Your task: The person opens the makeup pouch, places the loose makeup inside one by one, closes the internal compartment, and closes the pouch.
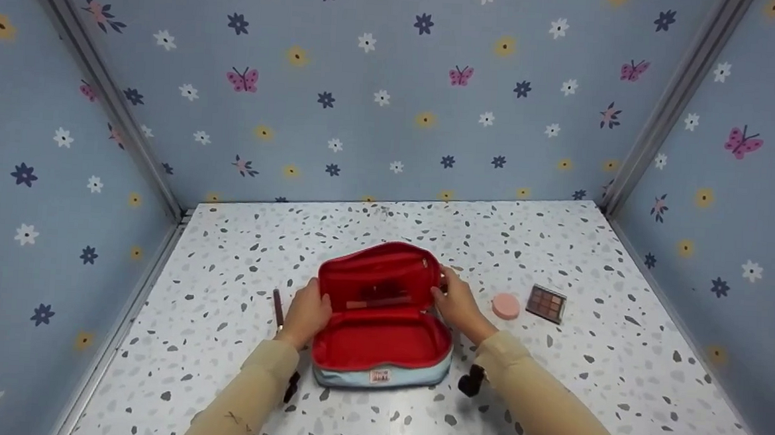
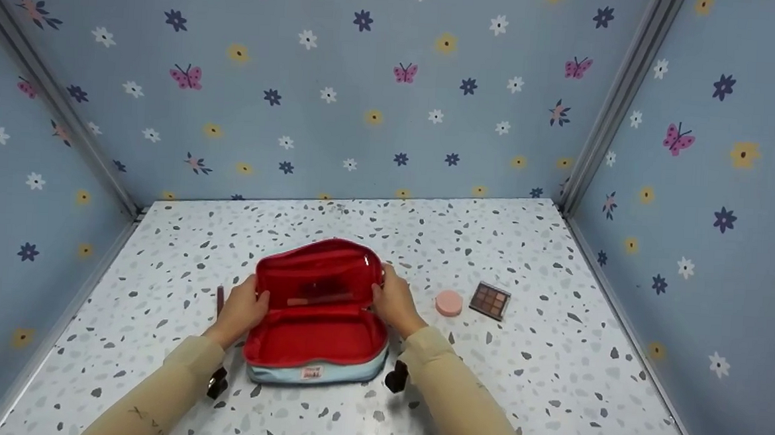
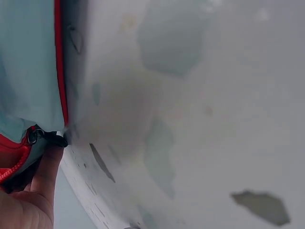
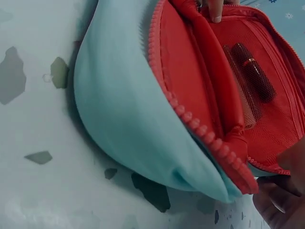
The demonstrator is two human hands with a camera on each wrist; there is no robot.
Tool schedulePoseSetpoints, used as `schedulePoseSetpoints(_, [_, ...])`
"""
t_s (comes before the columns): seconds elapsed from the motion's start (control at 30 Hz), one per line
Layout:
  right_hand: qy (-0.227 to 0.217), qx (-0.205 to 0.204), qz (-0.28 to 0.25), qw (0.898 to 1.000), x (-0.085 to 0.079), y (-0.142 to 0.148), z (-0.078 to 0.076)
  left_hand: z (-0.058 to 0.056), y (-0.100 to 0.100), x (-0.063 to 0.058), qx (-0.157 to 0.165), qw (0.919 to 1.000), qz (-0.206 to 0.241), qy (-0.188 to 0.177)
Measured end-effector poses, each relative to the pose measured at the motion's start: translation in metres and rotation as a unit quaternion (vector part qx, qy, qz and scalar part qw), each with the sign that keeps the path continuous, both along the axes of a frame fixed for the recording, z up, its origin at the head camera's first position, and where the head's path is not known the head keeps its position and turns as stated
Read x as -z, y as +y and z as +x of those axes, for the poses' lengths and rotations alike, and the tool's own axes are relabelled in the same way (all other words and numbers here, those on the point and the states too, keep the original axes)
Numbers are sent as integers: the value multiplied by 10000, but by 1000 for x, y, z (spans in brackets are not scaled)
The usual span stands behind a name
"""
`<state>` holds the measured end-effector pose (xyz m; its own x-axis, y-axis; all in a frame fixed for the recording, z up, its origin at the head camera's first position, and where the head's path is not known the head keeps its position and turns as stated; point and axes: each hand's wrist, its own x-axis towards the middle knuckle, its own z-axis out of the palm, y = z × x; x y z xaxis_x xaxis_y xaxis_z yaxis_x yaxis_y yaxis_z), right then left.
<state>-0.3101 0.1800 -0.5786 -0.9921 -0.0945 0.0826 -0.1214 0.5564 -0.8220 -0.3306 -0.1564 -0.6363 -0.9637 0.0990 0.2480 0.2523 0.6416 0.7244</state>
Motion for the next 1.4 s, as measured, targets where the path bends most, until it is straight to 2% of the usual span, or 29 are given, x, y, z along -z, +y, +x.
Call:
schedulePoseSetpoints(0.03, [-9, 30, -49, 10000, 0, 0, 0, 0, 0, 0, 4, 10000, -9, 5])
schedulePoseSetpoints(0.07, [-20, 64, -106, 9999, 1, -1, 0, -4, 0, 8, -57, 10000, -54, -12])
schedulePoseSetpoints(0.17, [-120, 153, -253, 9995, 1, 0, -1, -6, 0, 7, -1, 9999, -112, -68])
schedulePoseSetpoints(0.27, [-185, 173, -364, 9990, 3, 1, -2, 5, 5, -12, 38, 9999, 47, -149])
schedulePoseSetpoints(0.4, [-179, 88, -420, 9989, 6, 3, -2, 28, 16, -46, -38, 9989, 200, -431])
schedulePoseSetpoints(0.5, [-114, 3, -409, 9991, 8, 2, 1, 33, 18, -53, -132, 9979, 171, -604])
schedulePoseSetpoints(0.73, [276, -74, -317, 9991, 11, 2, 4, 28, 9, -60, -237, 9956, 271, -860])
schedulePoseSetpoints(0.83, [405, -77, -258, 9988, 12, 2, 3, 25, 5, -66, -346, 9945, 106, -980])
schedulePoseSetpoints(0.93, [383, -64, -241, 9990, 11, 3, 2, 22, -1, -71, -423, 9945, -47, -959])
schedulePoseSetpoints(1.17, [343, 22, -269, 9990, 12, 4, 1, 18, -19, -82, -457, 9964, -284, -652])
schedulePoseSetpoints(1.4, [280, -47, -299, 9992, 13, 4, 1, 21, -43, -91, -535, 9941, -591, -731])
